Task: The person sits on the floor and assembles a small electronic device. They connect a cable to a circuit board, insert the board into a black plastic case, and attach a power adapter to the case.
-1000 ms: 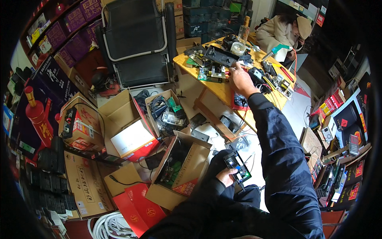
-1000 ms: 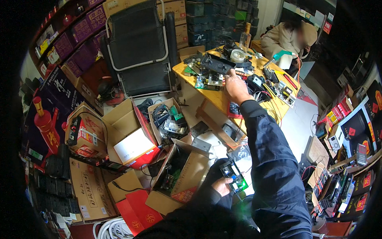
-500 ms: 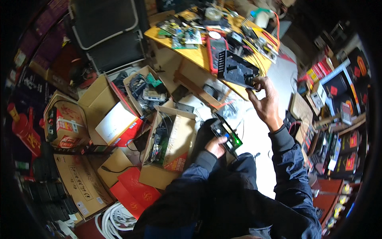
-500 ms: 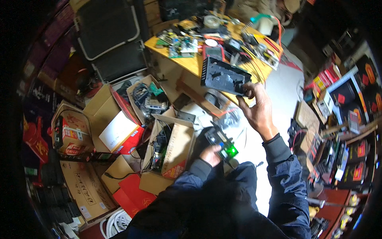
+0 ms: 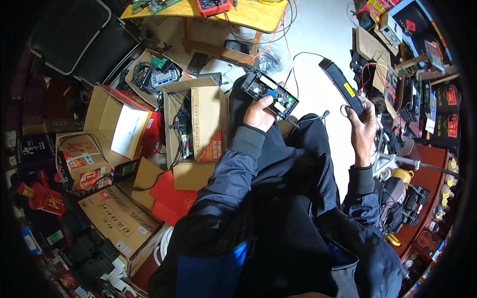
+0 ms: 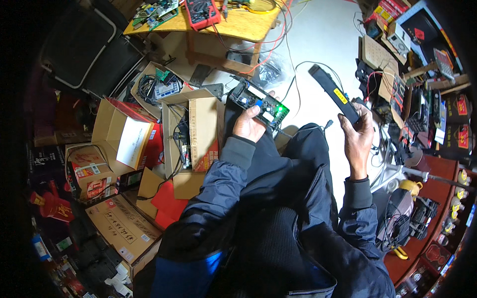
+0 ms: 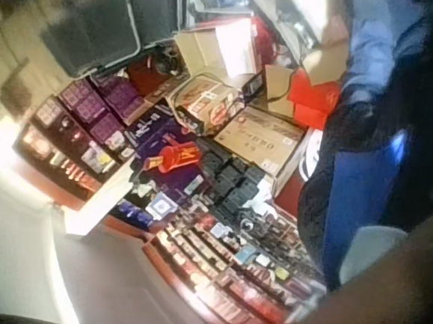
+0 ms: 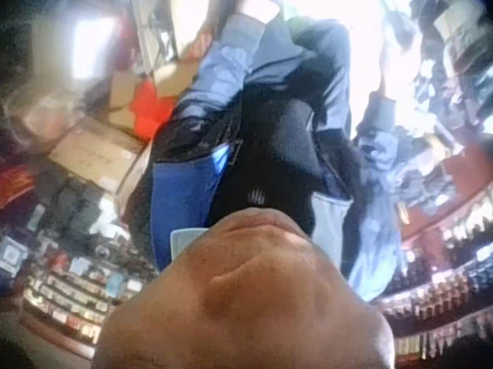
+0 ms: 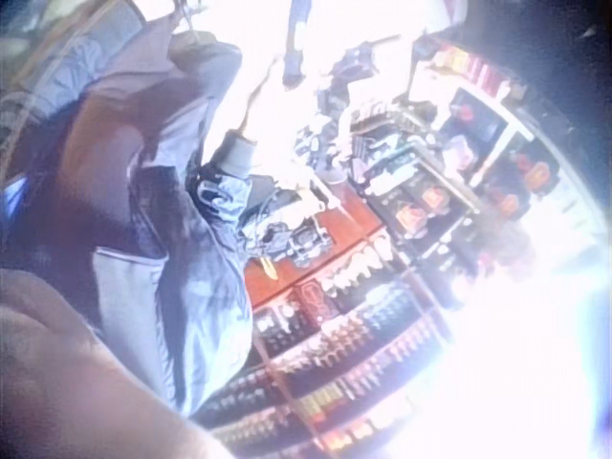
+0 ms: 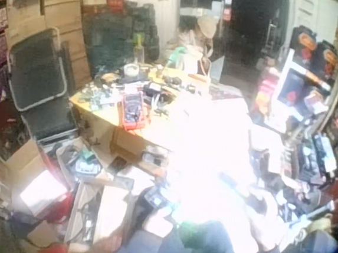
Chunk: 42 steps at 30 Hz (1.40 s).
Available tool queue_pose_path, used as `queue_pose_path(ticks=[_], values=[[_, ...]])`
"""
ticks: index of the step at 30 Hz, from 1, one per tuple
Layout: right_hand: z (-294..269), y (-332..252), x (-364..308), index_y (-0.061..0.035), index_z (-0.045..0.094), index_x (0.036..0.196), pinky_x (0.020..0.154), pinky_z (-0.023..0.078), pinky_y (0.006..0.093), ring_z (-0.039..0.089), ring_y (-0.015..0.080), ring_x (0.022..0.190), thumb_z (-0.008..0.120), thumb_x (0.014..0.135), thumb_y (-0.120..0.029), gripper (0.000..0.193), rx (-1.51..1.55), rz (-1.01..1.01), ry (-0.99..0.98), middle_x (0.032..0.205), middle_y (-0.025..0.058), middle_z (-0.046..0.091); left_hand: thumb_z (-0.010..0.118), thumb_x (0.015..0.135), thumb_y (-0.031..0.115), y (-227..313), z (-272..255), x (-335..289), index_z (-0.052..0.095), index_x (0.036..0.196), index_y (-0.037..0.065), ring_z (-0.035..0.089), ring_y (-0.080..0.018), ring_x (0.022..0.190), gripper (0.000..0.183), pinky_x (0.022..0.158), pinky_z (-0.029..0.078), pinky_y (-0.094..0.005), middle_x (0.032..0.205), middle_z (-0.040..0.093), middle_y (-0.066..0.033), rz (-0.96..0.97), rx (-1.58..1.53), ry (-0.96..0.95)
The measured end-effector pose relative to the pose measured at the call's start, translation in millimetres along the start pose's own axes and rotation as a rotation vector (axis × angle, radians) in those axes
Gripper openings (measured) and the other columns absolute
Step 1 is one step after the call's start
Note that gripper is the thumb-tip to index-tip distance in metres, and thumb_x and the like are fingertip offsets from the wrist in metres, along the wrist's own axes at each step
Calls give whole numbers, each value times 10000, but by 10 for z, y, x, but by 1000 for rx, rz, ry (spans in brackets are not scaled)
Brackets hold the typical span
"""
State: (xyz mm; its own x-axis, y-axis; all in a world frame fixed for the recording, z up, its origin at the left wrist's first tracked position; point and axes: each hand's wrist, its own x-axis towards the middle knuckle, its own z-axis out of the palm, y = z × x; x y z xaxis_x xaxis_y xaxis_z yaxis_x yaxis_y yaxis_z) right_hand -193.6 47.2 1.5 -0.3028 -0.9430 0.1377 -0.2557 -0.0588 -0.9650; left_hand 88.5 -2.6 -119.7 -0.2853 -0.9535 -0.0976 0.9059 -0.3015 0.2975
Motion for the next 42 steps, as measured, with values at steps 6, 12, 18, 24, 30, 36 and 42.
queue_pose_path(ticks=[6,12,18,24,30,36,42], values=[[-394,274,-363,-4,615,1171,732,565,282,667,135,731,721,1016,-140,231,134,198,62,818,31,647,816,813,153,-50,162,-22,406,1570,46,524,-321,1399,868,1222,387,-523,1517,553,-187,-78,78,6],[-469,411,-561,-51,563,1015,662,580,342,675,208,658,598,1078,-222,185,643,391,76,720,16,559,824,811,157,-57,230,-17,468,1526,58,522,-352,1406,805,1222,391,-546,1512,553,-209,-86,101,26],[-540,440,-638,-67,638,1055,712,485,354,563,143,617,605,1070,-284,220,1029,471,26,862,62,681,822,820,168,-135,419,-46,499,1496,69,486,-397,1442,756,1232,364,-576,1492,564,-224,-132,82,-14],[-870,514,-630,-55,693,778,694,494,307,575,99,639,720,978,-117,211,864,368,21,744,14,631,780,859,137,-327,741,39,492,1509,92,558,-314,1372,712,1192,426,-556,1428,615,-163,-78,106,-76],[-1330,328,-692,21,644,1266,810,513,253,632,109,856,825,860,-24,447,233,226,163,990,21,684,755,888,103,-462,931,92,496,1506,90,575,-305,1336,670,1186,436,-550,1415,614,-144,-58,177,-48],[-1843,60,-743,-6,686,1204,954,488,266,588,134,1126,697,875,82,341,-74,79,134,1188,38,633,731,903,103,-573,957,53,496,1493,78,602,-284,1266,636,1123,485,-539,1368,604,-114,-33,208,-34],[-2167,82,-777,-25,637,1345,1027,544,298,603,193,1266,681,907,91,455,151,44,260,1353,92,608,734,892,90,-606,883,20,520,1470,80,602,-287,1268,617,1135,475,-534,1342,621,-102,-66,168,-26]])
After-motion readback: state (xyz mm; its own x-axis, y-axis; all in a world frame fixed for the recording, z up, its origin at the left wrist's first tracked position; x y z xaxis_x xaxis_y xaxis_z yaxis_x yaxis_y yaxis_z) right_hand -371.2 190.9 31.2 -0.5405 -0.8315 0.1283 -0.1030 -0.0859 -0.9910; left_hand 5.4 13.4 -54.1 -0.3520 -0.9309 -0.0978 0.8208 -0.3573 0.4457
